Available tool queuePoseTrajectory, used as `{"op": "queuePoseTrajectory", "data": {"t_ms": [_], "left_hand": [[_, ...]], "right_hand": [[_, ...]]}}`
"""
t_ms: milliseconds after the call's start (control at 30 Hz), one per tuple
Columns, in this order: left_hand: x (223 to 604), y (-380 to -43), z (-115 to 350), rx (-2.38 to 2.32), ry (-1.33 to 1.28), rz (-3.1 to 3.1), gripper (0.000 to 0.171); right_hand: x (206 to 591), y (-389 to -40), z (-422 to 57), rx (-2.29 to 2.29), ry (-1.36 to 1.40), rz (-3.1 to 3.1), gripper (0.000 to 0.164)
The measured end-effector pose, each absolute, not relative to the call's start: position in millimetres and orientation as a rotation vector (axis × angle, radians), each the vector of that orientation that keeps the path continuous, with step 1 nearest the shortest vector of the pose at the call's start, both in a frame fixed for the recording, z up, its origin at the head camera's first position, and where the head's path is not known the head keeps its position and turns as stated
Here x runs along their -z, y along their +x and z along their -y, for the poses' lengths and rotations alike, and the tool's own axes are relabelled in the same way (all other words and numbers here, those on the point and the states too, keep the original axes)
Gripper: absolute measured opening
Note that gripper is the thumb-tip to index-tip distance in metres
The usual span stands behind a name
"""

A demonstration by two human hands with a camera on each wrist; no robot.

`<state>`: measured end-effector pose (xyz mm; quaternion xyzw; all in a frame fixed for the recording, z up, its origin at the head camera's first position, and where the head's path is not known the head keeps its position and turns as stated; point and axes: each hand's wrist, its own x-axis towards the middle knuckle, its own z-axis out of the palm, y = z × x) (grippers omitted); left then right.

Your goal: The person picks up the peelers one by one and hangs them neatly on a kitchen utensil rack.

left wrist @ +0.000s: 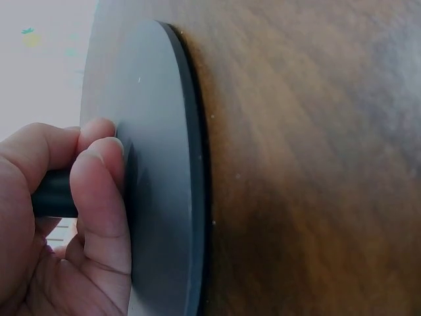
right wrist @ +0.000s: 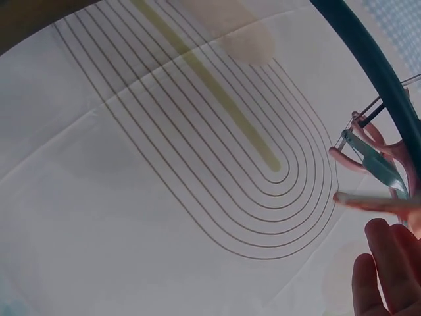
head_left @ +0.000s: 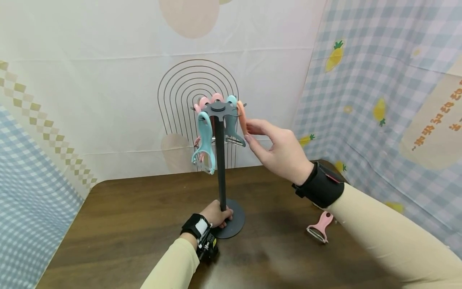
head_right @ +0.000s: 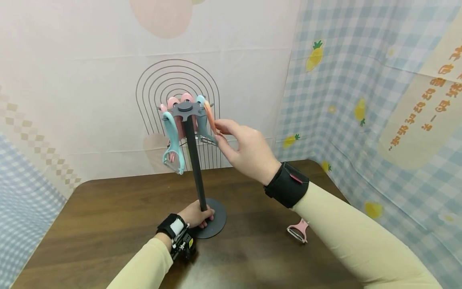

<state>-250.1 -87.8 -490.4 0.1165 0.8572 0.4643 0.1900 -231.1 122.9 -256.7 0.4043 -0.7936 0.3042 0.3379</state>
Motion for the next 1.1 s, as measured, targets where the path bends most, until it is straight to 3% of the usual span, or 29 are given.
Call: {"op": "queuePoseTrajectory", "data": {"t_ms": [333, 633, 933, 1100], "left_hand": [[490.0, -250.8, 85.9, -1.301, 0.329, -2.422, 0.027], [487.2, -250.3, 85.6, -1.331, 0.292, -2.4, 0.026], [483.6, -248.3, 83.8, -1.308, 0.289, -2.406, 0.027], [484.0, -249.0, 85.1, -1.306, 0.284, -2.408, 0.026]], "right_hand": [[277.8, -237.4, -148.7, -0.681, 0.988, 2.26, 0.035], [331.5, -248.6, -195.0, -0.375, 1.029, 2.907, 0.037], [380.9, -242.6, -233.4, -0.155, 0.874, 3.326, 0.05], [392.3, -235.1, -250.0, -0.078, 0.668, 3.346, 0.034]]}}
